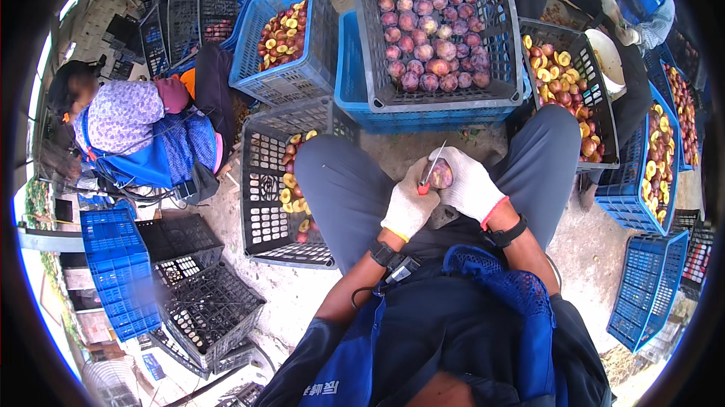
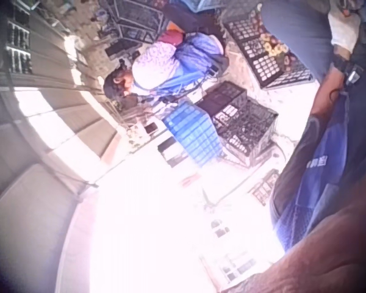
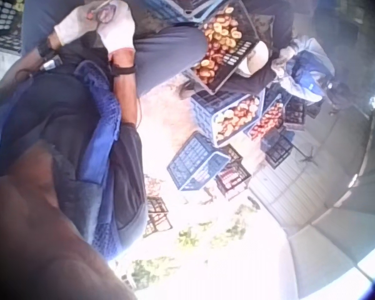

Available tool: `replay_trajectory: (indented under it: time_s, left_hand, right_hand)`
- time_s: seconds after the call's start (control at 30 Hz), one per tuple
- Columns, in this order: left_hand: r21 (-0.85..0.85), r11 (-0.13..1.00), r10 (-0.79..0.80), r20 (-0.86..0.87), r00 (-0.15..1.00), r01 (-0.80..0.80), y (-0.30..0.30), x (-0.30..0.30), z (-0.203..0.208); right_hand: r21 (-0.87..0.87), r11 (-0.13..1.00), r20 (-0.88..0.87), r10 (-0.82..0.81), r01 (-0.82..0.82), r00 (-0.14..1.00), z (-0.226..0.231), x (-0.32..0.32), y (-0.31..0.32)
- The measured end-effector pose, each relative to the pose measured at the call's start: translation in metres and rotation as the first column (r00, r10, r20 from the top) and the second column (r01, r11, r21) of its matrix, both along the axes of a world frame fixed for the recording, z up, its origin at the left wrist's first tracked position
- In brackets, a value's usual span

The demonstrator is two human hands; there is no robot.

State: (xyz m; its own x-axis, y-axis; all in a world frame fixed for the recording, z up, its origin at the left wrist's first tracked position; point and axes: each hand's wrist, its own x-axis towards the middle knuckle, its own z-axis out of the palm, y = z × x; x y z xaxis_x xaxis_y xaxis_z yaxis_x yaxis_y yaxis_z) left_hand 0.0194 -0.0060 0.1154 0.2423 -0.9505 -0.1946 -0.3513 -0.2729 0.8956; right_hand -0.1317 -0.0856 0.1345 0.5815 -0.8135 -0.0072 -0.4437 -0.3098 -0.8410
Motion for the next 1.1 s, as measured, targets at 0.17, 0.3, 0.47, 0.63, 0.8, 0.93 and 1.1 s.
replay_trajectory:
  time_s: [0.17, 0.3, 0.47, 0.63, 0.8, 0.93, 1.1]
  left_hand:
    - [0.058, 0.998, -0.027, 0.025, 0.999, 0.026, 0.001, -0.002, -0.013]
    - [0.082, 0.995, -0.063, 0.044, 0.997, 0.059, -0.007, -0.011, -0.009]
    - [0.131, 0.985, -0.124, 0.073, 0.990, 0.114, -0.020, -0.019, -0.011]
    - [0.229, 0.967, -0.137, 0.119, 0.983, 0.108, -0.026, -0.029, -0.021]
    - [0.204, 0.935, -0.321, 0.145, 0.936, 0.289, -0.016, -0.017, -0.069]
    - [0.173, 0.928, -0.359, 0.181, 0.916, 0.330, -0.014, -0.018, -0.075]
    - [0.428, 0.820, -0.495, 0.198, 0.846, 0.380, -0.024, -0.016, -0.051]
  right_hand:
    - [-0.062, 0.998, 0.037, 0.007, -0.005, 0.999, -0.015, -0.005, -0.001]
    - [-0.057, 0.998, 0.008, 0.017, -0.017, 1.000, -0.017, -0.014, -0.009]
    - [0.011, 1.000, 0.031, 0.002, -0.002, 1.000, -0.022, -0.025, -0.018]
    - [-0.019, 1.000, -0.012, -0.011, 0.011, 1.000, -0.022, -0.034, -0.019]
    - [-0.070, 0.997, 0.001, -0.037, 0.037, 0.999, -0.040, -0.038, -0.014]
    - [0.033, 0.999, -0.036, 0.016, -0.015, 0.999, -0.060, -0.033, -0.010]
    - [0.042, 0.999, -0.103, 0.034, -0.029, 0.994, -0.060, -0.025, -0.011]
